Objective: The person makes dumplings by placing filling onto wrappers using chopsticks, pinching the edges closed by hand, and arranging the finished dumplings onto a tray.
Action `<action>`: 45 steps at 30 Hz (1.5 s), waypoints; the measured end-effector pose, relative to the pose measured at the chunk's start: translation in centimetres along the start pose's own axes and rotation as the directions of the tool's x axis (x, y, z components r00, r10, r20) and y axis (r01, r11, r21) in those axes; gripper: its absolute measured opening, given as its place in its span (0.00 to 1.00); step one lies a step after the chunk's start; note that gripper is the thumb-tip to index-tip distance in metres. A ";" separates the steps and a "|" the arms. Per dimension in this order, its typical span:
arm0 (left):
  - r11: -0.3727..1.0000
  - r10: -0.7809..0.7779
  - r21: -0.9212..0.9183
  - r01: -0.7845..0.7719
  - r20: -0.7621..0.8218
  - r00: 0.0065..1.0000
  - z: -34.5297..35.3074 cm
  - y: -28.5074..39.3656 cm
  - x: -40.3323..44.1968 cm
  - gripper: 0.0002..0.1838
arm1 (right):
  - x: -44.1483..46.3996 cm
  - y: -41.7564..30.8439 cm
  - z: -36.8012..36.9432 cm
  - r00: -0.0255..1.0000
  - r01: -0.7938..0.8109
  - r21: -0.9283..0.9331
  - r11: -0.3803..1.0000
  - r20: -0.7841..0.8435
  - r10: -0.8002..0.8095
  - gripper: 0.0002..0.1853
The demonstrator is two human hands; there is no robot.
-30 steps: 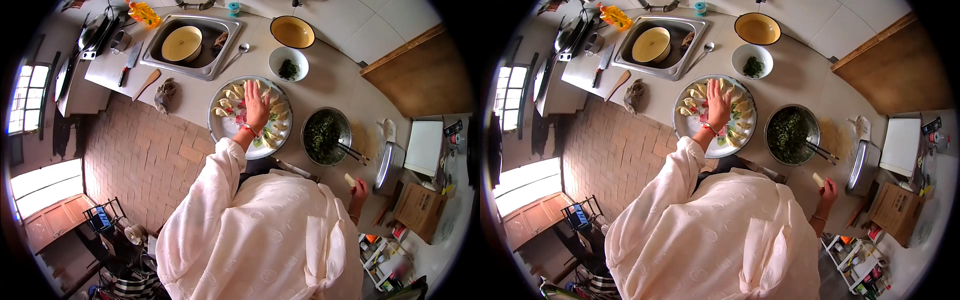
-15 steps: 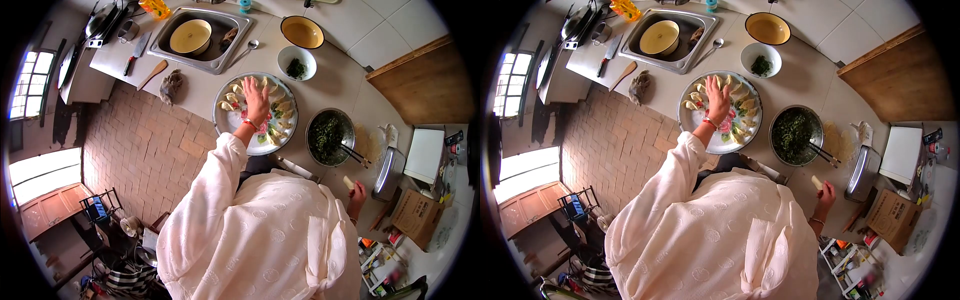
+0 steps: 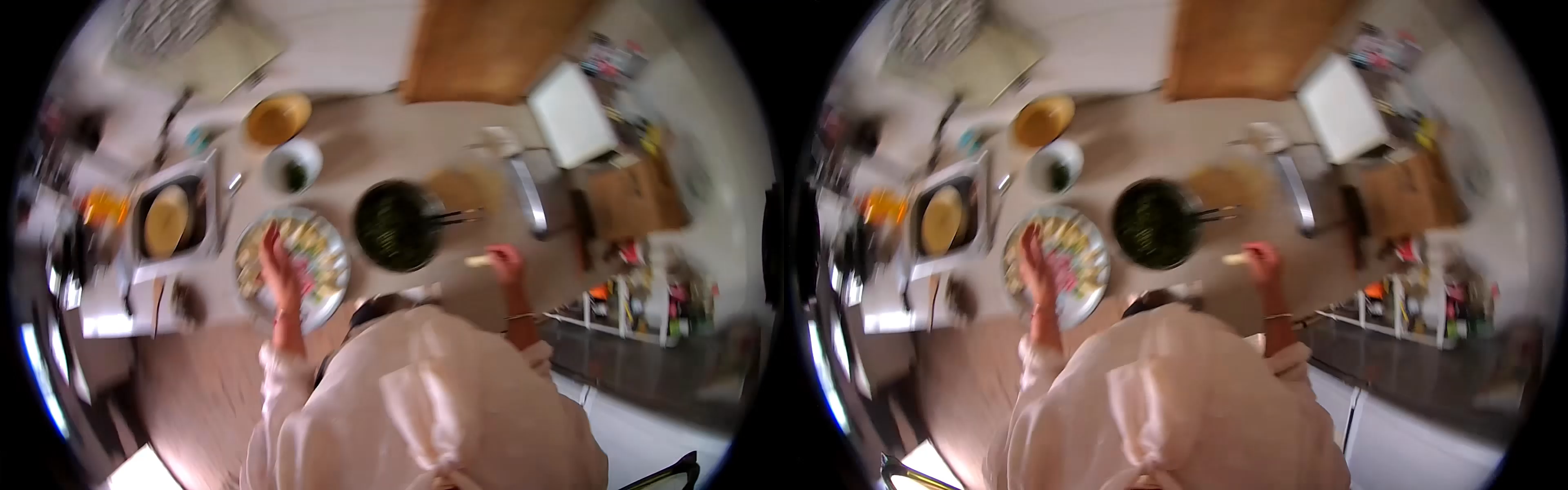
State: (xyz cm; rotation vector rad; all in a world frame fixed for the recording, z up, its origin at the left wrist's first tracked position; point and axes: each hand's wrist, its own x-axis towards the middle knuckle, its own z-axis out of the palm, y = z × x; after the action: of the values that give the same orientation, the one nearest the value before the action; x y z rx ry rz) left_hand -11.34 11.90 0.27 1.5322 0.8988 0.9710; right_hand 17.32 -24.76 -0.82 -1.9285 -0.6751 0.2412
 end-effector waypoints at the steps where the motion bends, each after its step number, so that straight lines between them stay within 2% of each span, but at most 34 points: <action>1: 0.997 -0.061 -0.049 0.065 0.084 0.995 2.0 3.0 -0.7 0.21 | 0.0 -2.2 0.5 1.000 0.023 0.118 0.993 -0.021 -0.021 0.06; 3: 0.999 0.007 -0.051 0.013 0.378 0.926 5.1 4.9 -1.9 0.20 | -0.1 -6.5 1.1 1.000 -0.031 0.139 0.990 0.007 0.030 0.05; 4: 0.990 0.000 -0.123 0.070 0.496 0.868 7.2 5.3 -2.7 0.21 | 0.0 -9.1 1.2 0.998 -0.063 0.176 0.982 0.026 0.060 0.05; 5: 0.976 -0.007 -0.170 0.135 0.597 0.802 9.2 5.6 -3.5 0.23 | -0.1 -10.2 1.5 0.999 -0.029 0.238 0.971 0.038 0.020 0.04; 6: 0.918 -0.115 -0.184 0.350 0.722 0.682 10.9 5.8 -4.5 0.27 | -0.4 -11.6 1.6 0.997 -0.036 0.309 0.950 0.081 0.011 0.04; 7: 0.823 -0.210 -0.140 0.550 0.826 0.523 12.7 5.9 -5.4 0.32 | -0.5 -12.6 1.8 0.991 -0.070 0.377 0.924 0.128 0.023 0.05; 8: 0.551 -0.220 -0.163 0.818 0.918 0.331 14.7 5.7 -6.2 0.35 | -0.6 -13.3 1.9 0.988 -0.070 0.423 0.904 0.156 0.004 0.06; 9: 0.203 -0.157 -0.097 0.974 0.979 0.130 16.5 5.9 -7.1 0.39 | -0.6 -13.8 1.9 0.983 -0.076 0.466 0.881 0.185 -0.013 0.06; 11: 0.182 -0.078 -0.050 0.982 0.995 0.065 18.1 9.7 -8.4 0.41 | -0.8 -12.5 1.9 0.980 -0.108 0.475 0.873 0.199 0.014 0.07; 12: 0.124 -0.057 -0.041 0.991 0.997 0.049 18.8 9.5 -8.9 0.41 | -1.0 -11.7 1.8 0.977 -0.132 0.475 0.870 0.213 0.032 0.07; 15: 0.241 -0.157 -0.107 0.965 0.977 0.147 20.6 9.6 -10.3 0.38 | -1.9 -9.6 0.8 0.980 -0.167 0.425 0.890 0.167 0.104 0.09; 16: 0.330 -0.115 -0.126 0.936 0.978 0.172 20.8 9.8 -10.8 0.33 | -2.2 -9.1 0.7 0.984 -0.158 0.448 0.880 0.144 0.103 0.10; 19: 0.407 -0.096 -0.145 0.902 0.975 0.200 21.6 8.3 -11.9 0.29 | -2.8 -8.0 0.3 0.988 -0.153 0.510 0.846 0.110 0.112 0.11; 20: 0.347 -0.076 -0.147 0.926 0.980 0.184 22.0 7.6 -12.1 0.27 | -2.9 -7.7 0.1 0.985 -0.166 0.526 0.834 0.126 0.117 0.11; 23: 0.518 -0.214 -0.110 0.848 0.944 0.253 22.6 9.8 -13.0 0.28 | -2.9 -7.7 -0.8 0.985 -0.156 0.528 0.835 0.149 0.089 0.13; 24: 0.522 -0.267 -0.143 0.841 0.909 0.320 22.4 10.6 -13.6 0.30 | -2.9 -8.0 -1.2 0.985 -0.145 0.522 0.840 0.156 0.072 0.13; 27: 0.581 -0.242 -0.251 0.774 0.855 0.458 22.3 13.6 -14.2 0.33 | -2.3 -8.1 -2.2 0.978 -0.165 0.552 0.818 0.198 0.064 0.14; 28: 0.541 -0.160 -0.311 0.781 0.874 0.459 22.3 14.6 -14.2 0.34 | -2.0 -8.9 -2.7 0.981 -0.149 0.652 0.743 0.191 0.029 0.15; 31: 0.300 -0.128 -0.427 0.853 0.868 0.480 22.9 14.1 -14.7 0.35 | -1.6 -10.0 -2.9 0.982 -0.131 0.759 0.638 0.190 -0.024 0.15; 32: 0.245 -0.087 -0.393 0.886 0.901 0.424 22.8 12.7 -14.8 0.33 | -1.5 -9.3 -2.5 0.977 -0.143 0.721 0.678 0.212 -0.020 0.15; 35: 0.321 -0.164 -0.407 0.855 0.865 0.473 23.0 7.7 -16.6 0.30 | -2.2 -6.0 -1.2 0.943 -0.264 0.592 0.762 0.323 0.076 0.14; 37: 0.294 -0.337 -0.412 0.862 0.799 0.497 22.7 8.8 -18.1 0.20 | -3.0 -4.8 -1.0 0.936 -0.220 0.412 0.884 0.344 0.073 0.14; 38: 0.245 -0.377 -0.398 0.884 0.801 0.465 22.2 6.9 -18.7 0.17 | -3.7 -2.6 0.4 0.920 -0.266 0.488 0.831 0.385 0.069 0.15; 39: 0.312 -0.360 -0.414 0.855 0.782 0.509 21.9 5.4 -19.1 0.17 | -4.0 -3.5 0.4 0.927 -0.270 0.523 0.808 0.367 0.073 0.14; 40: 0.402 -0.296 -0.367 0.839 0.815 0.499 20.9 4.8 -19.1 0.18 | -4.3 -2.5 0.9 0.917 -0.267 0.471 0.840 0.392 0.072 0.14; 41: 0.345 -0.430 -0.409 0.845 0.731 0.530 21.3 5.7 -19.6 0.18 | -4.4 -2.6 0.7 0.905 -0.272 0.408 0.872 0.416 0.089 0.14; 42: 0.333 -0.400 -0.440 0.834 0.735 0.548 20.5 4.3 -20.0 0.19 | -4.4 -2.4 0.9 0.875 -0.311 0.373 0.874 0.472 0.110 0.13; 45: 0.294 -0.582 -0.432 0.853 0.627 0.518 18.2 4.2 -20.7 0.20 | -4.3 -2.6 0.5 0.806 -0.427 0.333 0.841 0.562 0.187 0.11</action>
State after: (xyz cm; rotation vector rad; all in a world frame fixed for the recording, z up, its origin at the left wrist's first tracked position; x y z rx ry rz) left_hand -2.31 -14.54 -0.13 0.4181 0.7001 0.2159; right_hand 12.61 -25.96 0.67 -1.5116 -0.5603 1.0669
